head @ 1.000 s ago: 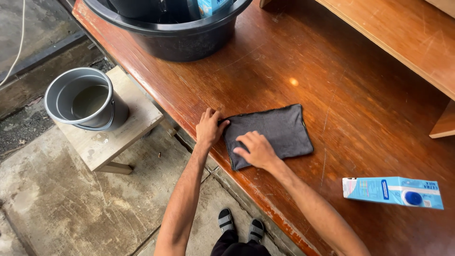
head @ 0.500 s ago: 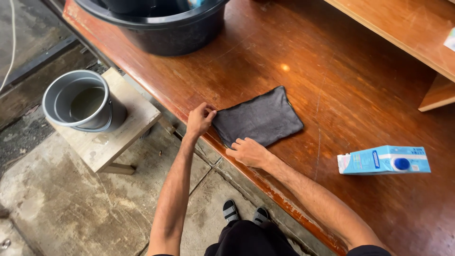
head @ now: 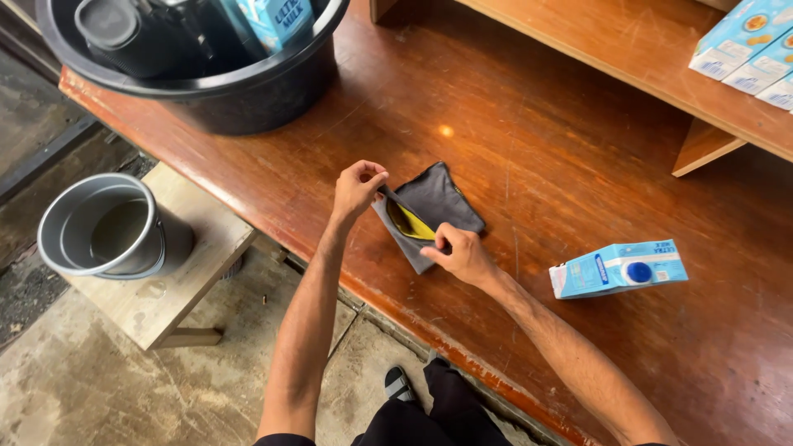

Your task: Wiping down milk cartons with a cloth on a counter.

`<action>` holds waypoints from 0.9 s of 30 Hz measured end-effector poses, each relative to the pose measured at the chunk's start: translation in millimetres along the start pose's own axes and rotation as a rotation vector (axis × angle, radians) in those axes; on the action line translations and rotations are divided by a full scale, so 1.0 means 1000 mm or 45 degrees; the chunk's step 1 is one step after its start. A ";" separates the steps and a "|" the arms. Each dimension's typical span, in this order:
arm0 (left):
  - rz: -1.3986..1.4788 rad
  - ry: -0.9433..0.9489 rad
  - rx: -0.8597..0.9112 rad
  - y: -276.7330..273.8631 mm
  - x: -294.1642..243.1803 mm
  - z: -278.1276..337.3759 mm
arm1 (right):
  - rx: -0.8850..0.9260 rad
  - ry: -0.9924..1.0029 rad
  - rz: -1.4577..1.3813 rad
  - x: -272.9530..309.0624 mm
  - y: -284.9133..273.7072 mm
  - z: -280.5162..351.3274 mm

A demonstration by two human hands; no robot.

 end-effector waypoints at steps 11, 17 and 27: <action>-0.328 -0.205 -0.102 0.089 -0.031 -0.031 | -0.199 0.571 -0.041 -0.114 -0.058 0.020; -0.351 -0.250 -0.101 0.113 -0.039 -0.048 | -0.337 0.663 0.128 -0.151 -0.068 0.030; -0.583 0.637 -0.162 0.130 -0.050 -0.017 | -0.264 0.056 0.700 -0.078 -0.049 -0.005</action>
Point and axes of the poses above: each hand's wrist, its own z-axis away from the middle knuckle, its own y-axis out of the palm, x = y × z, the point moved 10 cm from there along -z, towards the middle knuckle, and after that the axes turned 10 degrees about -z, right-handed, at the moved point
